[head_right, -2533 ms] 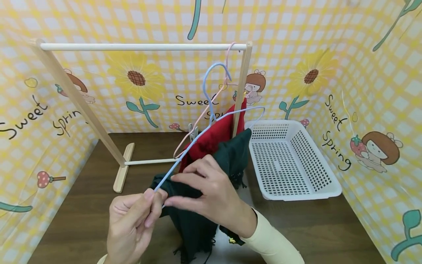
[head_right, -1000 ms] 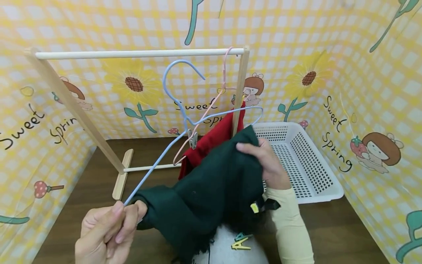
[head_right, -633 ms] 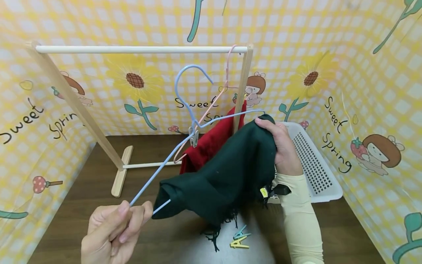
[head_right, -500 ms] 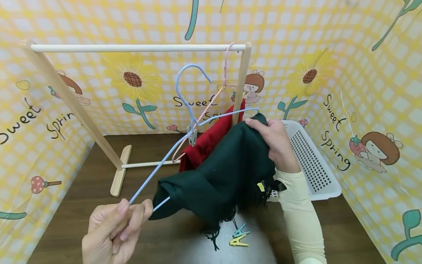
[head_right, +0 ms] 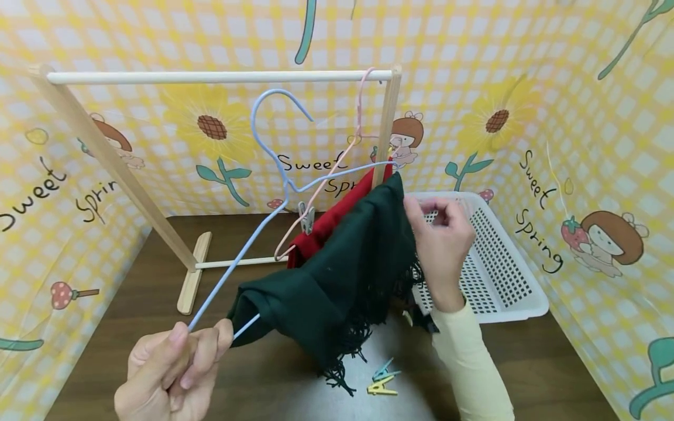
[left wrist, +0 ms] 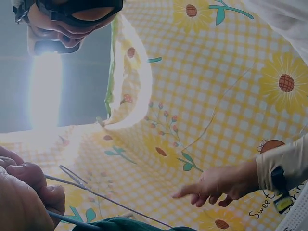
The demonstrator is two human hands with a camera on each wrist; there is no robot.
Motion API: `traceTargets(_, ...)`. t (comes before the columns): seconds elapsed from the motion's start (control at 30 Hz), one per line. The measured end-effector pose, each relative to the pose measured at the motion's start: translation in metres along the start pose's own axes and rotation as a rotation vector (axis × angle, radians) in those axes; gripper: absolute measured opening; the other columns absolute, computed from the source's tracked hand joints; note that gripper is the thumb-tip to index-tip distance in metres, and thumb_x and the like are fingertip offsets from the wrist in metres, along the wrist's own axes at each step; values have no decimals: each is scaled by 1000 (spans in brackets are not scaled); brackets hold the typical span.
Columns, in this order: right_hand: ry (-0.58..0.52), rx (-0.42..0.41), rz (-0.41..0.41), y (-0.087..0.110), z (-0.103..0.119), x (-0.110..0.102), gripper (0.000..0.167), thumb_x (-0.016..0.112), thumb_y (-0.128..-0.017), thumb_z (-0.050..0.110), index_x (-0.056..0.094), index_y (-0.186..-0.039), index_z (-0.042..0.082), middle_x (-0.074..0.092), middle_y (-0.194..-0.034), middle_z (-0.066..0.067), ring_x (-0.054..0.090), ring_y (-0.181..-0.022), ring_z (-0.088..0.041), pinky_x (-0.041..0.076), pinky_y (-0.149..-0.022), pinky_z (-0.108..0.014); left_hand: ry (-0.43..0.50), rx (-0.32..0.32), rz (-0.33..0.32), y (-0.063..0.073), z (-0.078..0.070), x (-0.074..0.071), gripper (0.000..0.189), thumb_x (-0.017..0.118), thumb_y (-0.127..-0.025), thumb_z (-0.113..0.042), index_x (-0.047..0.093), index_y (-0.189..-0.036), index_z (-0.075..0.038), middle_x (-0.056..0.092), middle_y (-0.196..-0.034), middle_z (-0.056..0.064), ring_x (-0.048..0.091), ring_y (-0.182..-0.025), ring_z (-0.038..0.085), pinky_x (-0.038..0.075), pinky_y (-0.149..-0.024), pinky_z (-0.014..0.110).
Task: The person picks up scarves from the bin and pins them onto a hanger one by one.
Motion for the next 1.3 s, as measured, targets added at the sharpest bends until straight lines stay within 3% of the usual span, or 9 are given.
traceTargets(0.13, -147, -138, 165, 51, 25, 8, 18, 82, -84, 12, 69, -80, 0, 62, -75, 4, 49, -64, -7, 40, -59, -19, 0, 3, 1, 0, 0, 2, 47, 15, -99, 12, 24, -58, -7, 27, -54, 5, 28, -56, 18, 22, -65, 33)
traceTargets(0.27, -287, -280, 362, 105, 43, 30, 38, 85, -83, 32, 69, -97, 1, 64, -90, -9, 53, -69, -12, 47, -58, -19, -5, 17, 0, -1, -1, 3, 47, 15, -99, 11, 24, -57, -7, 27, -54, 5, 28, -56, 18, 22, -65, 33)
traceTargets(0.4, -186, -343, 432, 139, 48, 47, 68, 83, -81, 50, 60, -120, -1, 58, -114, -16, 57, -94, -21, 56, -76, -27, 3, 43, 1, -3, -1, 5, 46, 15, -99, 11, 24, -57, -7, 27, -54, 4, 28, -56, 17, 23, -66, 33)
traceTargets(0.47, -75, -368, 432, 150, 47, 52, 69, 81, -82, 52, 58, -121, 1, 59, -115, -13, 57, -101, -22, 56, -83, -29, 6, 49, -2, -3, -1, 5, 46, 15, -99, 11, 24, -58, -7, 27, -54, 4, 28, -56, 17, 23, -67, 33)
traceTargets(0.53, -37, -390, 416, 157, 46, 52, 57, 82, -83, 45, 61, -114, 2, 64, -105, -8, 60, -93, -18, 56, -80, -28, 4, 55, -1, -4, 0, 6, 46, 15, -99, 11, 24, -57, -7, 26, -53, 3, 28, -56, 17, 23, -67, 33)
traceTargets(0.67, -154, -399, 383, 154, 52, 43, 16, 79, -83, 12, 69, -95, 7, 64, -79, 0, 55, -62, -6, 49, -57, -15, -8, 50, -1, -4, 3, 7, 46, 16, -99, 14, 25, -58, -6, 26, -54, 4, 27, -56, 17, 21, -64, 32)
traceTargets(0.87, -358, -397, 352, 123, 71, 32, 18, 68, -76, -12, 71, -83, 4, 54, -66, -1, 45, -54, -6, 37, -47, -16, -25, 39, -12, -3, 11, 7, 48, 17, -99, 17, 27, -56, -4, 26, -53, 5, 25, -54, 17, 21, -62, 33)
traceTargets(1.1, -204, -404, 460, 99, 102, 40, 18, 70, -81, -4, 67, -73, 13, 51, -61, 4, 44, -54, -4, 35, -48, -14, -156, -4, -47, 4, 22, 7, 48, 21, -96, 22, 34, -55, 1, 30, -55, 9, 32, -58, 25, 25, -63, 35)
traceTargets(1.3, -145, -303, 668, 101, 116, 56, 14, 73, -86, 2, 69, -79, 13, 54, -64, 5, 46, -57, -3, 40, -48, -17, -211, -41, -88, 9, 28, 7, 44, 25, -95, 24, 41, -59, 5, 33, -56, 10, 37, -62, 28, 27, -62, 35)
Point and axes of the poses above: each hand's wrist, its own y-axis away from the middle knuckle, its own x-axis out of the palm, z = x × y, the point moved 5 cm from there along -y, towards the middle knuckle
